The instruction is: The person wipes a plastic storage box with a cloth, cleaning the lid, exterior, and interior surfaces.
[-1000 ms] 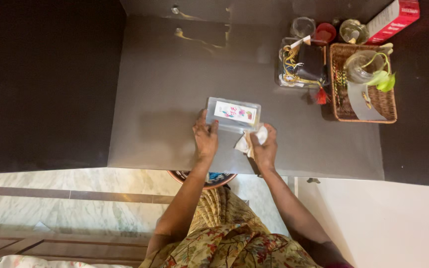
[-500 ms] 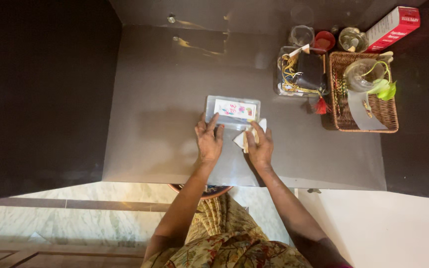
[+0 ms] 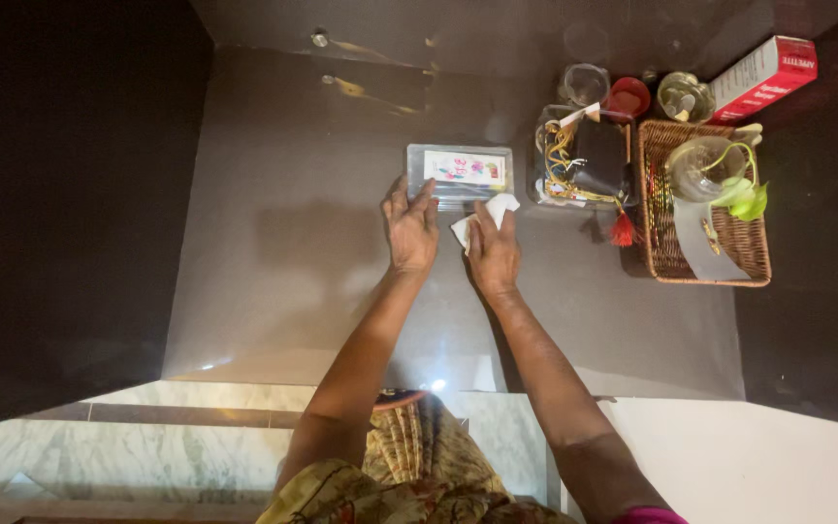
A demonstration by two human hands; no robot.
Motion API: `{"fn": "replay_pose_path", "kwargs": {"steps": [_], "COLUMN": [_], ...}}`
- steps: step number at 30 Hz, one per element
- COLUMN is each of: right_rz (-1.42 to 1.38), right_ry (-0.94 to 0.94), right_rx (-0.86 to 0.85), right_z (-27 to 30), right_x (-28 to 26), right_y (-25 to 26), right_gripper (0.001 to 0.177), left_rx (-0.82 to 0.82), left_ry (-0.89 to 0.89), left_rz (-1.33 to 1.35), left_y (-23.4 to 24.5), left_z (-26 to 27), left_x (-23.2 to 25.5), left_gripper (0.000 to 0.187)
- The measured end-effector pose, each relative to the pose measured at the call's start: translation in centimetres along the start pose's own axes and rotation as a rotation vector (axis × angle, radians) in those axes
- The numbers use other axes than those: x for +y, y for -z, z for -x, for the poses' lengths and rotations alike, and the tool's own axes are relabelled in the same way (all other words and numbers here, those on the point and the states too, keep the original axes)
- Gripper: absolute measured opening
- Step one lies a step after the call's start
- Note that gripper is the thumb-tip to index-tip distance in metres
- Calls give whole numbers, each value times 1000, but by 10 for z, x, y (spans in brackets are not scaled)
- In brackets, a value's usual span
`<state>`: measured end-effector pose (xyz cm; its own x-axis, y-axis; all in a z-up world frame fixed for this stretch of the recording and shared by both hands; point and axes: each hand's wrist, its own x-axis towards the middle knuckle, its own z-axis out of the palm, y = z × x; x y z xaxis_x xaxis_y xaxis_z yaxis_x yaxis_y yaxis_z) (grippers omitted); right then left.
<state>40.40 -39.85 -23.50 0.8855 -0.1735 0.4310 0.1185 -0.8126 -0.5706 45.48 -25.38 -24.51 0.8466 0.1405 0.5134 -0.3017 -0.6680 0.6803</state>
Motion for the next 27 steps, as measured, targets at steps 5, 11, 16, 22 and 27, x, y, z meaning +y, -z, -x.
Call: {"fn": "replay_pose_path", "kwargs": {"steps": [5,11,16,22,27], "right_rz": [95,199,247,324,377], "right_ry": [-32,-67,-74,-133,-123], "right_rx": [-12,-38,3,-67,-79], "right_z": [-37,-58,-81,-109,-129], "right_x": [19,28,28,21,18], "right_y": [-23,-39,-46,-46,-48], "right_gripper": [45,52,50,53,57], "left_rx": [-42,-138,-174,-174,-168], "left_ry": [14,-8,-23,-27,-14], "left_rz": [-10,-12,-3,-12,-1], "left_y": [-16,-41,-62,-83,-94], "left_z": [-20,-56,-77,-103,-117], "left_x": [0,-14,-23,-29,-29], "left_gripper": [39,55,57,53,50]}}
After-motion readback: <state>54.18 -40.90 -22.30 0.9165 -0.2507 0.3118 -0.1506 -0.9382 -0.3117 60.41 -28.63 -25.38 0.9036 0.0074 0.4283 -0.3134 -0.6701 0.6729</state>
